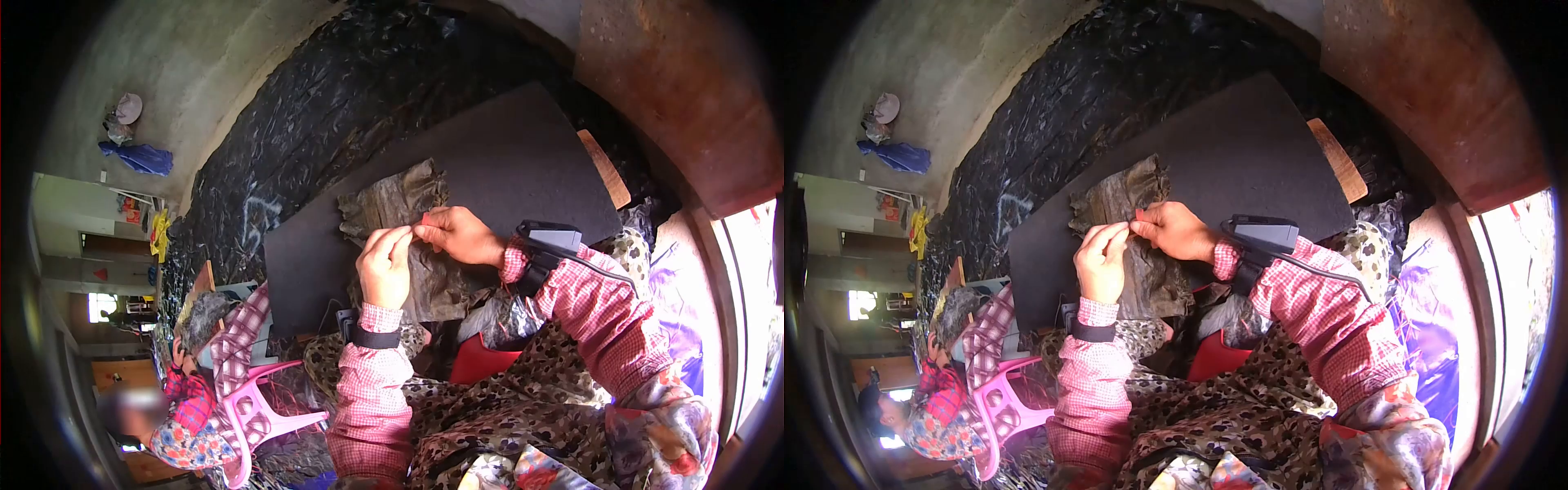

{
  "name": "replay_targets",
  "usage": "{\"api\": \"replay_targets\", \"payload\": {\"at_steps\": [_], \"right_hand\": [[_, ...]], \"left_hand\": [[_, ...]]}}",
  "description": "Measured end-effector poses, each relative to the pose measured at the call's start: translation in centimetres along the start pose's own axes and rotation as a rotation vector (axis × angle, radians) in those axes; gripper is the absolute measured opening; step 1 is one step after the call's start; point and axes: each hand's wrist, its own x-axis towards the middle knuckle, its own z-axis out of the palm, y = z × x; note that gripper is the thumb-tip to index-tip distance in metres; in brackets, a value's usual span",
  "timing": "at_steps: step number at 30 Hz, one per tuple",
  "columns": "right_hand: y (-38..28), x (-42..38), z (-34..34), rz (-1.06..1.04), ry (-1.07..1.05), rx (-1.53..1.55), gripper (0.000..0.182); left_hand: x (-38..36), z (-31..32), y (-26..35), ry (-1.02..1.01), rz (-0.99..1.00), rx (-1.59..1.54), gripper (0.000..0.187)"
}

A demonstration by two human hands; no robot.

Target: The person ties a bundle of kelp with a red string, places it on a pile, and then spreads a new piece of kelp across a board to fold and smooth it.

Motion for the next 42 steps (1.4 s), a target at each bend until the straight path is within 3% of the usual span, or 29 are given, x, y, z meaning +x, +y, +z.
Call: {"api": "replay_targets", "payload": {"at_steps": [2,4,5,7,9,11,15,27,30,34,38,40,42], "right_hand": [[0.1,-0.1,0.1,0.04,-0.022,0.099,0.025],[-0.1,-0.1,0.0,0.316,0.02,0.407,0.026],[0.0,-0.1,-0.2,0.315,0.021,0.406,0.026],[0.1,-0.2,-0.4,0.316,-0.037,0.481,0.023],[0.2,-0.1,-0.5,0.301,-0.062,0.477,0.022],[0.3,-0.1,-0.5,0.274,-0.107,0.469,0.02],[-0.2,-0.2,-0.7,0.269,-0.116,0.478,0.018],[-0.3,-0.1,-0.8,0.169,-0.063,0.237,0.012],[-0.9,-0.1,-0.8,-0.221,0.103,-0.297,0.011],[-1.2,-0.9,0.2,-0.292,0.153,-0.572,0.012],[-1.3,-1.0,0.0,-0.256,0.174,-0.581,0.01],[-1.7,-0.9,-0.2,-0.171,0.184,-0.432,0.01],[-1.5,-1.0,-0.3,-0.169,0.174,-0.41,0.011]], "left_hand": [[-0.3,-0.5,-0.3,-0.004,-0.045,0.008,0.01],[-0.7,-0.8,-0.5,-0.021,-0.107,-0.023,0.008],[-1.0,-0.9,-0.4,-0.02,-0.106,-0.023,0.008],[-1.2,-1.3,0.2,-0.217,-0.157,-0.305,0.007],[-1.0,-1.1,0.0,-0.223,-0.103,-0.385,0.009],[-0.2,-1.0,0.0,0.026,-0.423,-0.709,0.013],[0.1,-0.3,-1.2,-0.215,-0.383,-0.495,0.015],[0.5,0.6,-1.9,-0.207,-0.25,-0.127,0.007],[0.4,1.2,-1.9,-0.173,-0.233,-0.095,0.006],[-0.2,1.6,-2.1,-0.149,-0.23,-0.119,0.007],[-0.1,1.5,-2.1,-0.159,-0.263,-0.242,0.009],[0.5,0.7,-0.9,-0.163,-0.439,-0.468,0.013],[0.9,0.4,-0.9,-0.233,-0.408,-0.427,0.015]]}}
